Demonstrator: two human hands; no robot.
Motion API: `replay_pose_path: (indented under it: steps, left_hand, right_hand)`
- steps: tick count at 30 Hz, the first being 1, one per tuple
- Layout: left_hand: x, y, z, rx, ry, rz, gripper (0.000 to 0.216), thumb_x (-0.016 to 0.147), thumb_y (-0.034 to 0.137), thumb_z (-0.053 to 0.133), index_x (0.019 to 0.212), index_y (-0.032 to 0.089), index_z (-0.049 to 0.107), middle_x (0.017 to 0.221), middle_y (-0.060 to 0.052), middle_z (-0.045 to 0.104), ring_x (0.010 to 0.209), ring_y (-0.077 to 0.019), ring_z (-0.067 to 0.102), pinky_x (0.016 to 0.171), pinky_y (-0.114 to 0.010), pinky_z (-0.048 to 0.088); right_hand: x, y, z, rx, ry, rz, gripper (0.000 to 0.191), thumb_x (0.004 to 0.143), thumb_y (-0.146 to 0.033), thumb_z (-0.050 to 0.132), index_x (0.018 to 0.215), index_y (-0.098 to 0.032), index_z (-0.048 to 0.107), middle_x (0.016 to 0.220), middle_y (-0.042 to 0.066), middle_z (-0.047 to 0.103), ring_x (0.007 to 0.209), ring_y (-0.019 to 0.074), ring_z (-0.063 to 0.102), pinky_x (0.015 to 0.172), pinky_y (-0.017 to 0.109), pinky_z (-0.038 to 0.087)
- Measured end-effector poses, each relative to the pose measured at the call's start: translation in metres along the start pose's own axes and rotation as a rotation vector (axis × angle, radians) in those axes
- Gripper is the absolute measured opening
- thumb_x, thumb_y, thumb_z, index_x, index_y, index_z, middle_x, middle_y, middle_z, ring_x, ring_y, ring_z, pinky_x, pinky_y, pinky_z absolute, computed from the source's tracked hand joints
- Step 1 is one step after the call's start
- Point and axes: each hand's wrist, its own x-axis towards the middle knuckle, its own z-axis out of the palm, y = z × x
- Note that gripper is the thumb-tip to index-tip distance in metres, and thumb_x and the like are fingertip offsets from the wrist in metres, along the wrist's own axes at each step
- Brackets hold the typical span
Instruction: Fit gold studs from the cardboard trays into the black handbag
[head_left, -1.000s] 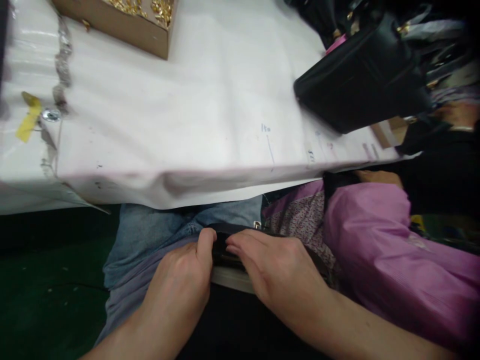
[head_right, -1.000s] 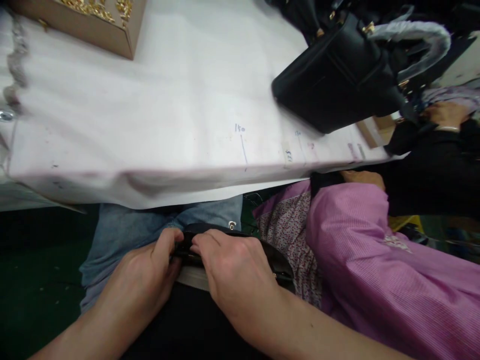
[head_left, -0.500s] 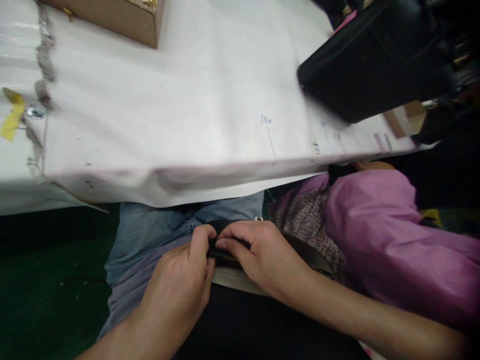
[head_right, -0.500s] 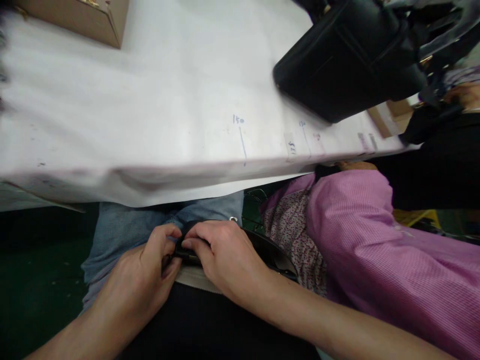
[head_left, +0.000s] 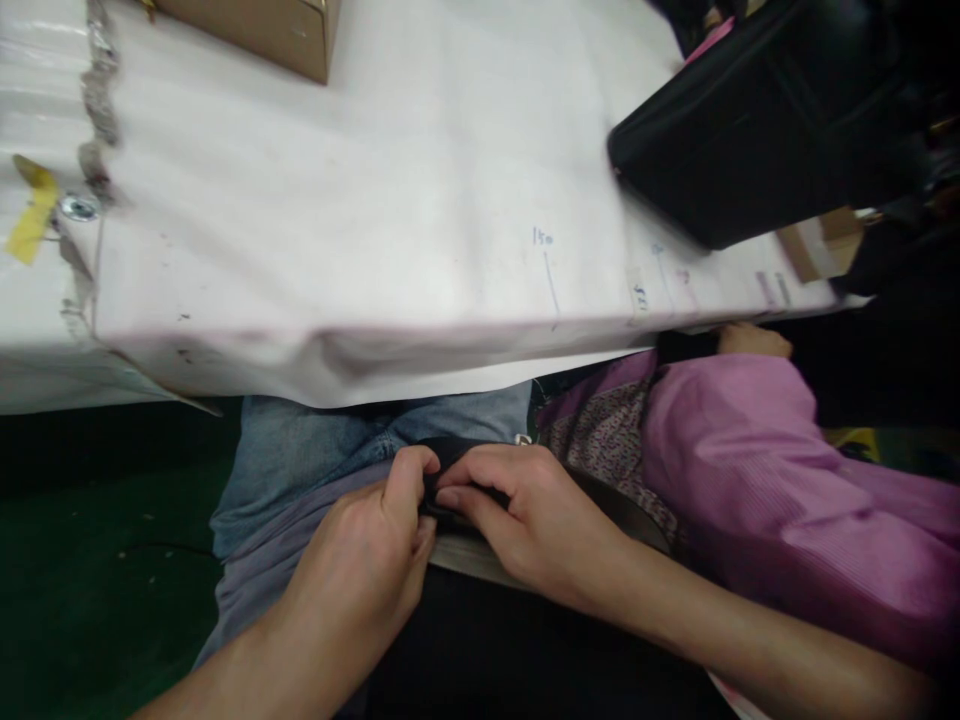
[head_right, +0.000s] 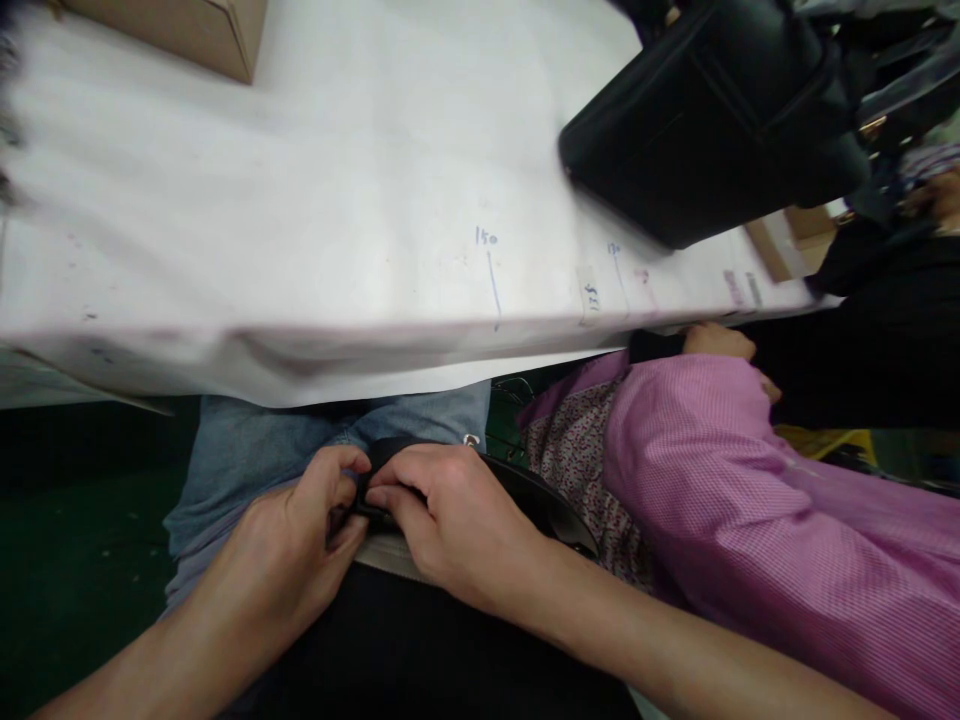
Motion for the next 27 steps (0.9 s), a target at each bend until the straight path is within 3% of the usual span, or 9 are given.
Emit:
replay_pose_path:
  steps: [8,13,18,23,27]
  left_hand:
    - [-0.004,0.001,0.003,-0.012,0.004,0.052,0.048,0.097,0.000,0.048,0.136,0.029,0.044,0.091,0.003,0.073,0.077,-0.0244,0.078,0.067,-0.034,0.053]
    - [-0.006,0.001,0.004,-0.006,0.005,0.051,0.048,0.097,0.000,0.049,0.135,0.029,0.044,0.092,0.003,0.073,0.078,-0.0241,0.078,0.068,-0.034,0.053]
    - [-0.003,0.002,0.002,-0.021,0.009,0.056,0.044,0.099,0.001,0.049,0.133,0.029,0.044,0.085,0.005,0.068,0.073,-0.0231,0.075,0.065,-0.033,0.049]
    - [-0.005,-0.003,0.004,-0.049,0.014,0.027,0.048,0.097,0.002,0.052,0.136,0.029,0.046,0.085,0.004,0.066,0.071,-0.0226,0.073,0.066,-0.032,0.048]
    - [-0.008,-0.006,0.005,-0.110,-0.016,-0.025,0.051,0.095,0.001,0.056,0.135,0.031,0.048,0.087,0.005,0.068,0.071,-0.0207,0.071,0.068,-0.032,0.047]
  right_hand:
    - [0.003,-0.011,-0.002,0.161,0.001,0.382,0.013,0.097,-0.025,0.078,0.086,-0.026,0.086,0.078,-0.006,0.079,0.073,0.0120,0.065,0.071,0.029,0.047]
    - [0.004,-0.001,-0.002,0.312,-0.103,0.559,0.015,0.091,-0.038,0.084,0.087,-0.023,0.084,0.067,-0.004,0.068,0.056,0.0105,0.048,0.055,0.029,0.038]
    - [0.008,0.004,-0.007,0.373,-0.177,0.562,0.026,0.090,-0.046,0.086,0.102,-0.023,0.083,0.087,0.000,0.076,0.066,0.0130,0.056,0.059,0.028,0.044]
    - [0.009,-0.002,-0.013,0.227,-0.291,0.514,0.028,0.099,-0.048,0.076,0.093,-0.022,0.084,0.080,0.000,0.076,0.068,0.0145,0.058,0.062,0.029,0.045]
    - [0.006,0.001,-0.013,0.295,-0.302,0.463,0.027,0.098,-0.047,0.078,0.101,-0.022,0.086,0.098,0.002,0.084,0.081,0.0180,0.067,0.073,0.030,0.051]
